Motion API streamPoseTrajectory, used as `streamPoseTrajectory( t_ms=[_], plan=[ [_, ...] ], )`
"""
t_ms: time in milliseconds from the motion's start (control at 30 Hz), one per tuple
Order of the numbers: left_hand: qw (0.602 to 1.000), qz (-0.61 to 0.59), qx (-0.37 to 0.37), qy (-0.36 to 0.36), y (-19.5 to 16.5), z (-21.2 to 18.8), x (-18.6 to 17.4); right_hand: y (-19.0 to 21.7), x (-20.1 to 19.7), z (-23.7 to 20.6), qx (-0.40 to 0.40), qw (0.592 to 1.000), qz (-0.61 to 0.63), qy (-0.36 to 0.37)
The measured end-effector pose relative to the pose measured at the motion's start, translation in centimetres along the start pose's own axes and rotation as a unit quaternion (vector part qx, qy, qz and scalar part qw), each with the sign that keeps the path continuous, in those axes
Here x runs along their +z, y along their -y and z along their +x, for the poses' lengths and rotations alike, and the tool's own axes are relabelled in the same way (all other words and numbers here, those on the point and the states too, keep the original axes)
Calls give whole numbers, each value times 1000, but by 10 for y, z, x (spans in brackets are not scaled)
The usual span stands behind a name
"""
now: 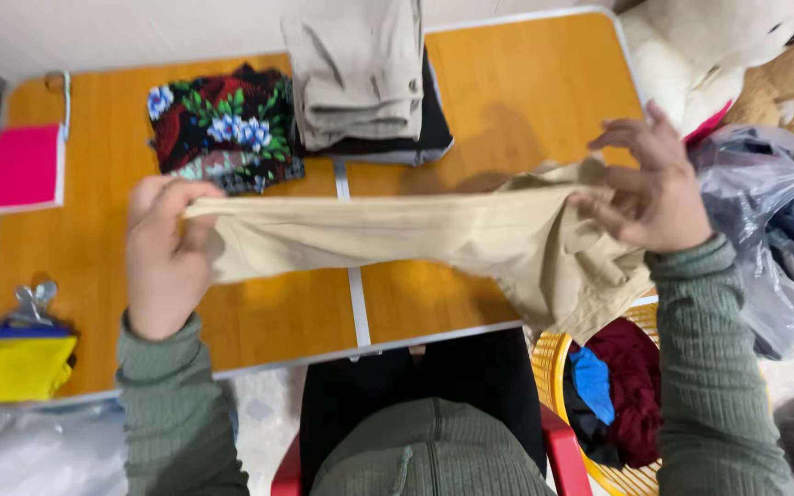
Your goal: The person folds shirts and pants at a table, one garment at a time. They smooth each garment flat on the table, fold in the sleeves and sides, fold the garment over, and stack the folded items on top of a pile of already folded clothes.
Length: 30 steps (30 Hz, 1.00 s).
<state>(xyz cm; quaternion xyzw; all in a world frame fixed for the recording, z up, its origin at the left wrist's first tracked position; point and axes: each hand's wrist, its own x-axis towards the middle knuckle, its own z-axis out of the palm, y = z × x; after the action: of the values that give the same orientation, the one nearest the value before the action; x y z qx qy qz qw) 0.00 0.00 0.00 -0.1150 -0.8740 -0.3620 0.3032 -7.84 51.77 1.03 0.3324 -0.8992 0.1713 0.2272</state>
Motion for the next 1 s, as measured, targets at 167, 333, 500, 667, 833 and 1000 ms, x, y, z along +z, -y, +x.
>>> streamPoseTrajectory(
  t_ms=[167, 333, 500, 667, 833, 1000],
  plan=[
    [986, -153, 34, -48, 0, 9, -12, 24, -9, 0, 84, 977, 192, -32],
    [990, -120, -66, -42, 23, 16, -13, 14, -10, 4, 236, 954, 181, 32],
    [998, 59, -6, -17, 57, 42, 16, -18, -1, 44, 96, 974, -5, 204],
    [982, -78, -171, -8, 60, 54, 38, -28, -29, 74, 139, 945, -223, 195],
    [967, -223, -93, -79, 53, 36, 39, -38, -48, 19, -19, 967, -244, -68],
    [987, -139, -54, -52, 67, -42, 34, -27, 55, -69, 46, 900, -433, 20]
  ],
)
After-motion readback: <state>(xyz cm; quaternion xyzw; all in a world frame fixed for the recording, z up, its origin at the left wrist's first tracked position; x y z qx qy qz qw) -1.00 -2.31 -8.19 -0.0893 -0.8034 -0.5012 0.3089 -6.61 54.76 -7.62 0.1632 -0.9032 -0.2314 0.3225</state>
